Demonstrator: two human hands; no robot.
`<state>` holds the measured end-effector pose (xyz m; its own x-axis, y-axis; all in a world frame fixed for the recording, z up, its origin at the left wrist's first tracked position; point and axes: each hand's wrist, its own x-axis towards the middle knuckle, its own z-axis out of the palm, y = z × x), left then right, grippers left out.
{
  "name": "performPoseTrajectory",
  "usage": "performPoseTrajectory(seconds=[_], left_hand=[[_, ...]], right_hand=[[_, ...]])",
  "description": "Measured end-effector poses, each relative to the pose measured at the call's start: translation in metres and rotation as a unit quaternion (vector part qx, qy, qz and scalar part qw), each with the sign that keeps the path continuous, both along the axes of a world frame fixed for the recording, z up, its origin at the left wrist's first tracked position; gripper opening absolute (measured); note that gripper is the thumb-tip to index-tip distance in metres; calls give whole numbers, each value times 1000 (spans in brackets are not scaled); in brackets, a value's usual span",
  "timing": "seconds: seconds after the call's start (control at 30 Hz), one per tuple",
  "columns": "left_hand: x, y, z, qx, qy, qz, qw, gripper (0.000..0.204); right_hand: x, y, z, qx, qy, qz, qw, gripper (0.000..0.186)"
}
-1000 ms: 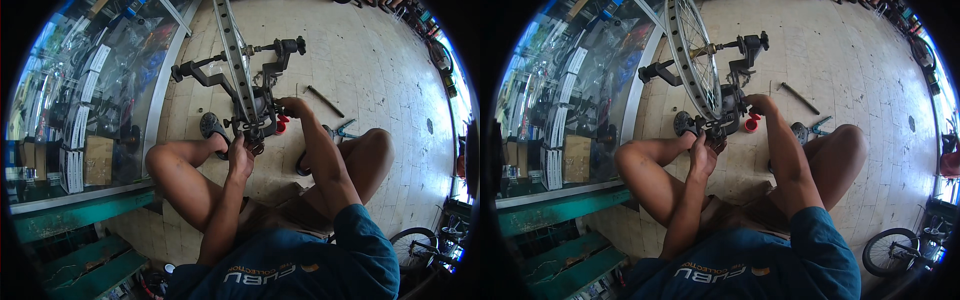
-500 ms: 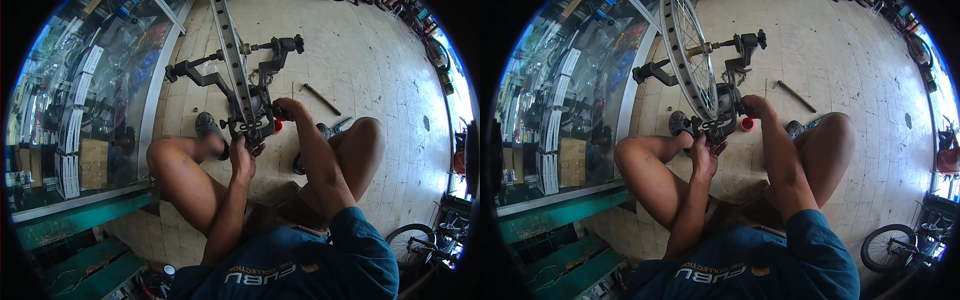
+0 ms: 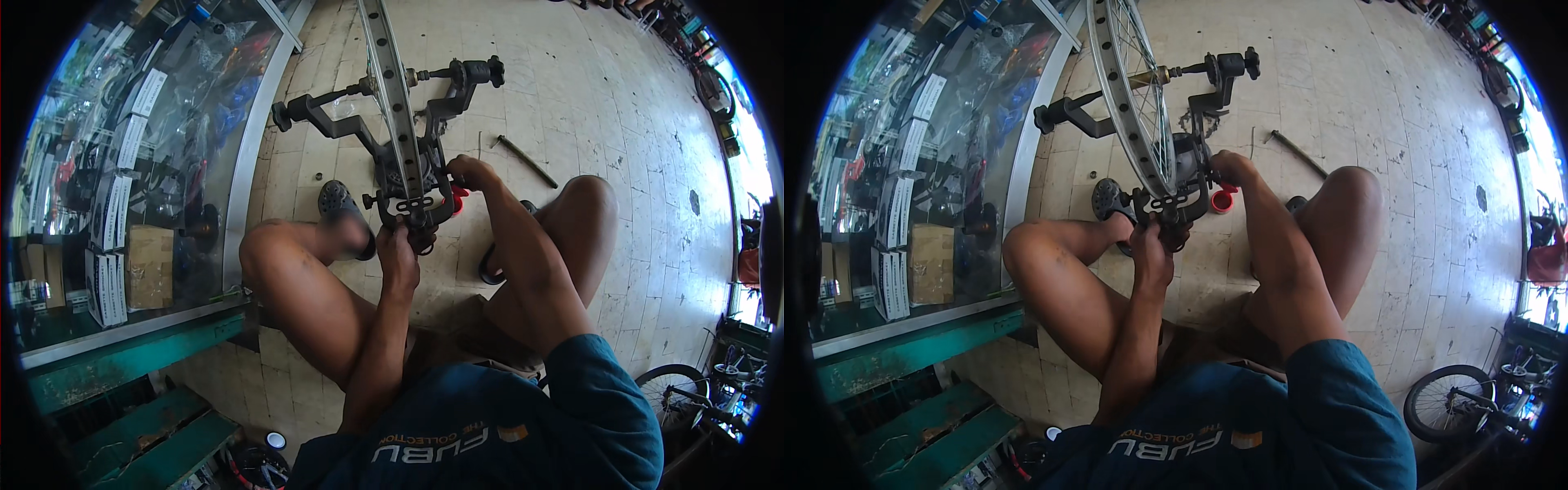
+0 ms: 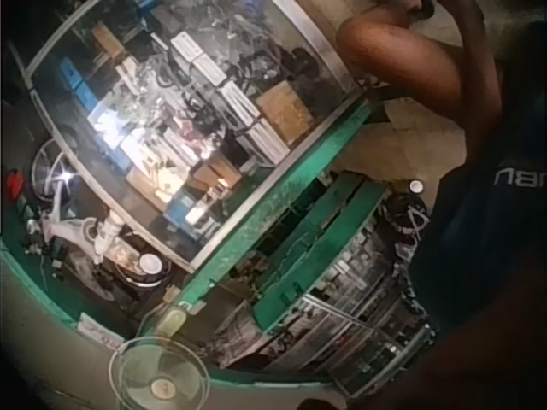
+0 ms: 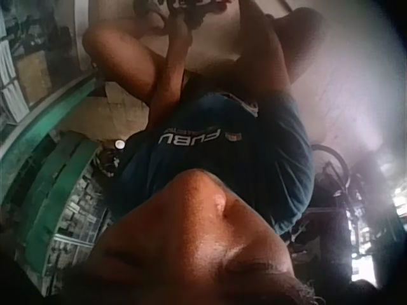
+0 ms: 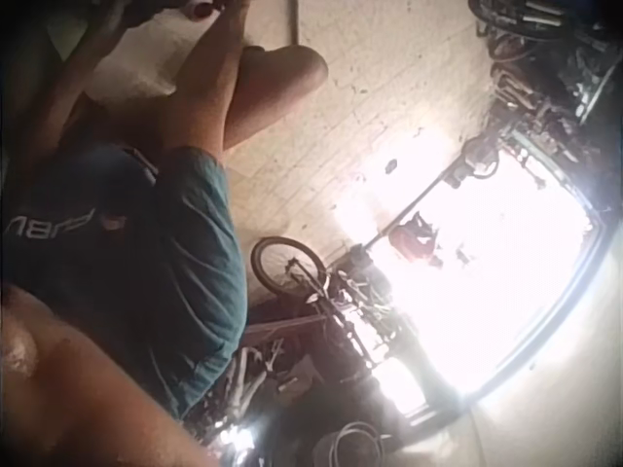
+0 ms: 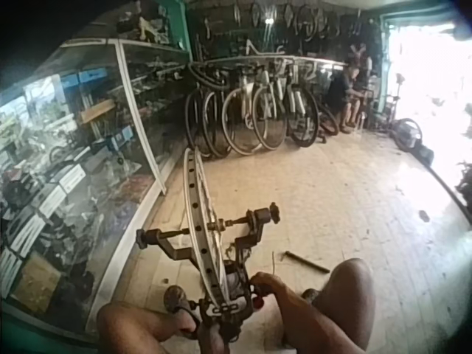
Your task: Adjusting the spokes of a bicycle wheel on a truing stand to align the rim.
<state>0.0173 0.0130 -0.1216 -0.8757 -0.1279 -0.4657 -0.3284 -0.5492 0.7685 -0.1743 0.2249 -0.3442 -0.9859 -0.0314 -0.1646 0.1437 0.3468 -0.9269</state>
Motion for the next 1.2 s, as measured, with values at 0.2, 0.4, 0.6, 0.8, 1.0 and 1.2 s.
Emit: performPoseTrajectory(seconds=[0.2, 0.4, 0.6, 0.8, 1.0, 1.2], left_hand=[[-3, 4, 7, 4, -6, 16, 1000, 23], [-2, 0, 2, 1, -20, 38, 999, 22], [-2, 13, 10, -11, -23, 24, 999, 23], [1, 4, 8, -12, -8, 8, 1000, 25], [2, -2, 17, -25, -8, -42, 999, 28], [3, -7, 18, -57, -20, -52, 997, 28]], right_hand=[[2, 10, -25, 89, 116, -7, 989, 23], [44, -25, -15, 150, 151, 2, 977, 31], [30, 21, -7, 141, 83, 84, 983, 18], [-6, 28, 8, 225, 51, 284, 931, 10], [-49, 22, 33, 256, -249, 302, 884, 23], [-72, -1, 57, 265, -519, 301, 755, 37]])
